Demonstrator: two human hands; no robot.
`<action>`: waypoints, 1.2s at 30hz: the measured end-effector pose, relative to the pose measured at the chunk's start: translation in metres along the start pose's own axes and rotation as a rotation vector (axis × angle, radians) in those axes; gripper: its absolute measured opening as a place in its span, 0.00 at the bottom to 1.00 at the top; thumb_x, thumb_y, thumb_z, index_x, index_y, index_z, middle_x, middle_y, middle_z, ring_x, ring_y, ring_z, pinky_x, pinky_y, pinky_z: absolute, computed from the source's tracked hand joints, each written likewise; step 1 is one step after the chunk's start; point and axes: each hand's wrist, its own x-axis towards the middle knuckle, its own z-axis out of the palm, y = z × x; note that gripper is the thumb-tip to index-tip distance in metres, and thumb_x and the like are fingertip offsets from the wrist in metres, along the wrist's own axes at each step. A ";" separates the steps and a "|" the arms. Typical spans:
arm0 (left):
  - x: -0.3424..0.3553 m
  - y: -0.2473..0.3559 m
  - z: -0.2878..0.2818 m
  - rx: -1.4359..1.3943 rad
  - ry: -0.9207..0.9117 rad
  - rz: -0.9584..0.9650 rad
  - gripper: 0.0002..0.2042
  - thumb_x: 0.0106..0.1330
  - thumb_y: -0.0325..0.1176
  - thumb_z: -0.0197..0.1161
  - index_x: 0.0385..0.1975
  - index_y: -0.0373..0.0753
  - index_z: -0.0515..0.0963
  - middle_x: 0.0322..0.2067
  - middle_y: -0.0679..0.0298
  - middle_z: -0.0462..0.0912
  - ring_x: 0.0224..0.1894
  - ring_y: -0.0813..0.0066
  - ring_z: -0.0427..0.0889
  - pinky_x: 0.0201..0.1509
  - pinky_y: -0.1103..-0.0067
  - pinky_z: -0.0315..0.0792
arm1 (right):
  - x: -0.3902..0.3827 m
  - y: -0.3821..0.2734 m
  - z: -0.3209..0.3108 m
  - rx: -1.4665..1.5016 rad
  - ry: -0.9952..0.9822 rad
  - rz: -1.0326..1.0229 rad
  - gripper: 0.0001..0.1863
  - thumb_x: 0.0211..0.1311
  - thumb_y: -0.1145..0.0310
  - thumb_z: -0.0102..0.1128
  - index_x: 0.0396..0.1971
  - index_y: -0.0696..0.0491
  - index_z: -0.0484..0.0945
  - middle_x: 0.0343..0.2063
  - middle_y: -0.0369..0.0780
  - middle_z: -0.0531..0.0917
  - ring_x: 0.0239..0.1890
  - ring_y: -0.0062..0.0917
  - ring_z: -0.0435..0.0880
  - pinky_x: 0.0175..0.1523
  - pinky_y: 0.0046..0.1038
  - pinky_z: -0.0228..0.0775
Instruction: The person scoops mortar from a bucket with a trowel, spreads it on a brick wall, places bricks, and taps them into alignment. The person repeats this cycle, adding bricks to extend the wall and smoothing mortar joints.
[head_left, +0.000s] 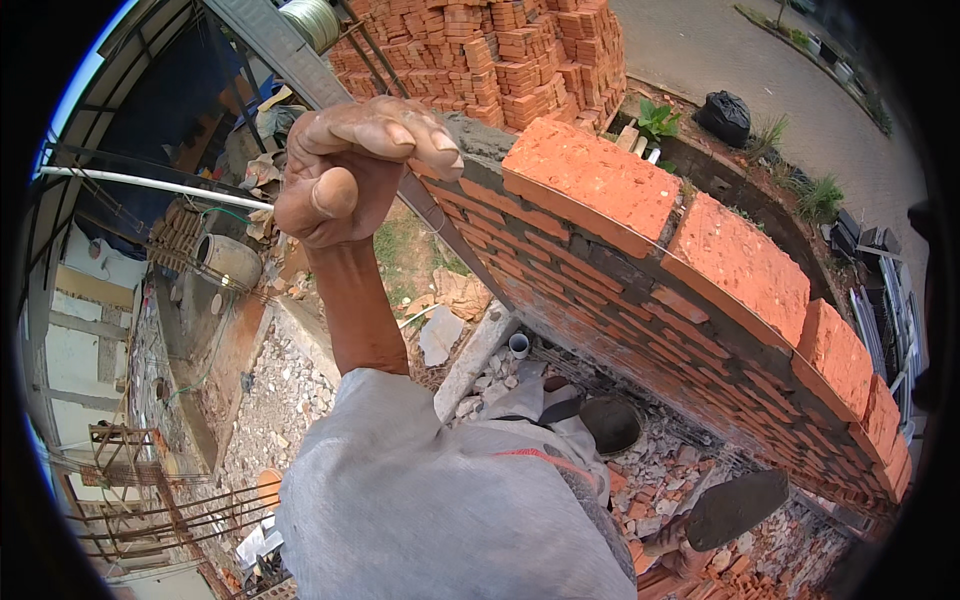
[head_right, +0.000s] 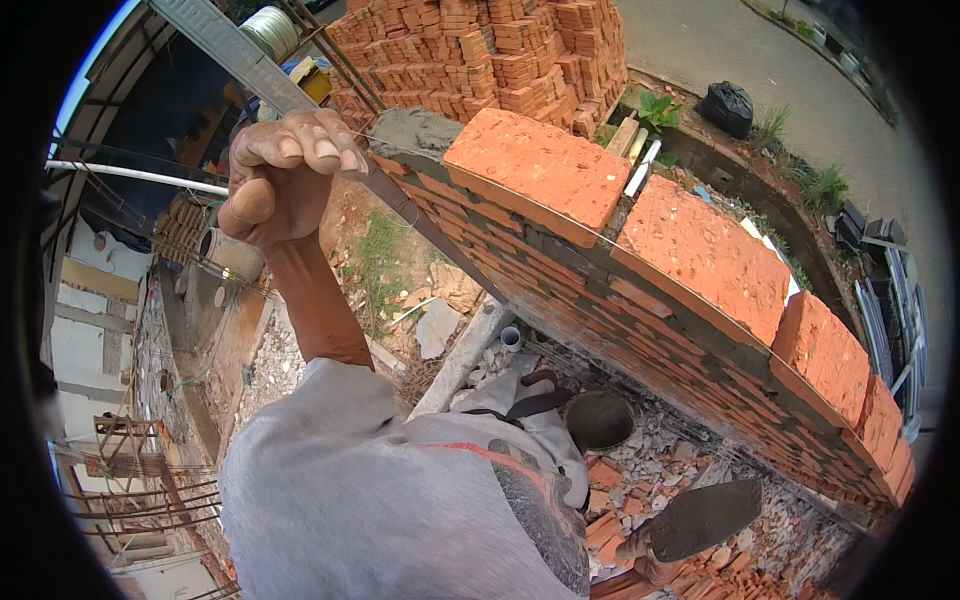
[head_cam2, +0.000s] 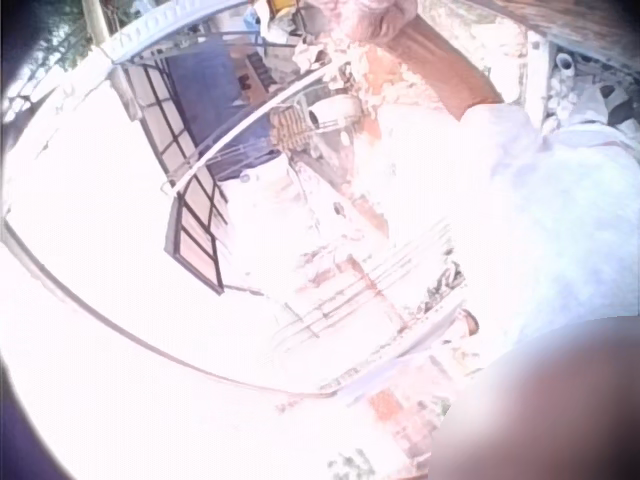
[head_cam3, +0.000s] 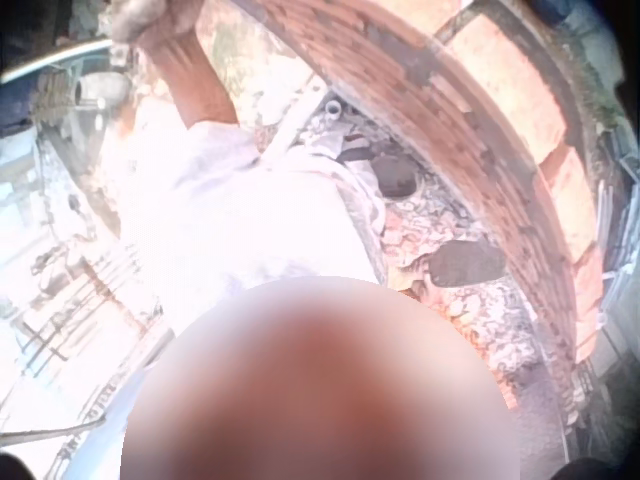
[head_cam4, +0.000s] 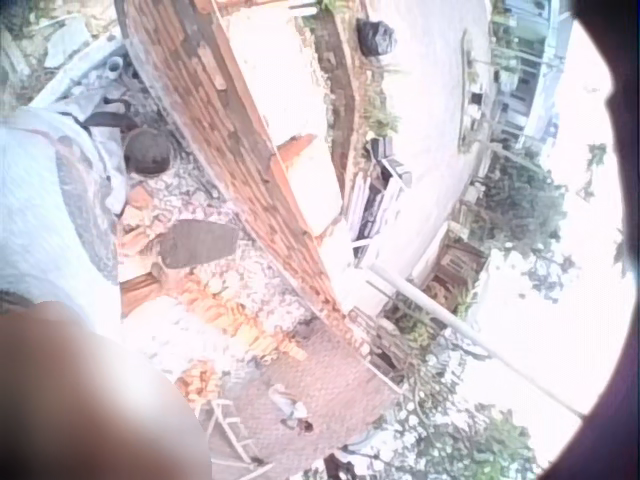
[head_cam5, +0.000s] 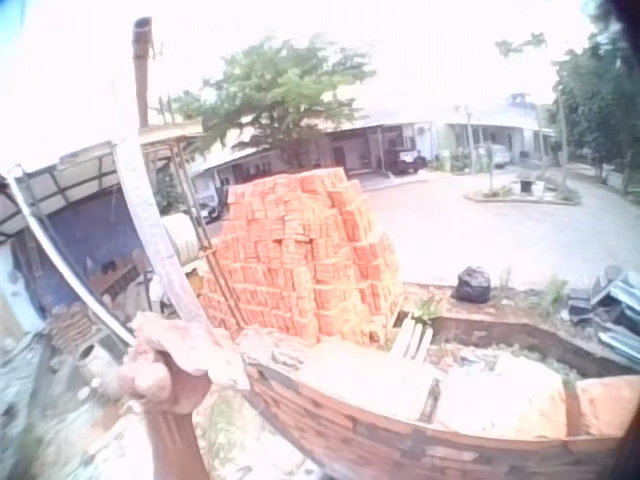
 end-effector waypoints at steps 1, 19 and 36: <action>-0.002 -0.010 0.015 -0.225 -0.142 -0.026 0.20 0.62 0.40 0.67 0.43 0.27 0.81 0.41 0.42 0.83 0.50 0.50 0.82 0.52 0.61 0.78 | -0.001 0.018 -0.038 -0.036 0.131 -0.021 0.18 0.69 0.62 0.46 0.47 0.63 0.65 0.24 0.42 0.75 0.17 0.28 0.79 0.22 0.35 0.79; -0.324 -0.351 0.112 0.760 -1.390 -1.956 0.21 0.64 0.37 0.65 0.52 0.30 0.76 0.42 0.53 0.84 0.42 0.65 0.85 0.45 0.73 0.77 | -0.098 0.552 -0.265 0.542 1.215 -0.357 0.10 0.52 0.68 0.66 0.20 0.53 0.73 0.14 0.30 0.69 0.13 0.16 0.66 0.18 0.25 0.60; -0.426 -0.398 0.131 0.708 -0.622 -2.411 0.27 0.64 0.40 0.67 0.61 0.39 0.68 0.54 0.51 0.77 0.51 0.52 0.81 0.51 0.58 0.80 | 0.181 0.543 -0.632 -0.958 1.584 0.283 0.17 0.54 0.59 0.62 0.31 0.60 0.75 0.30 0.54 0.82 0.37 0.48 0.83 0.43 0.43 0.74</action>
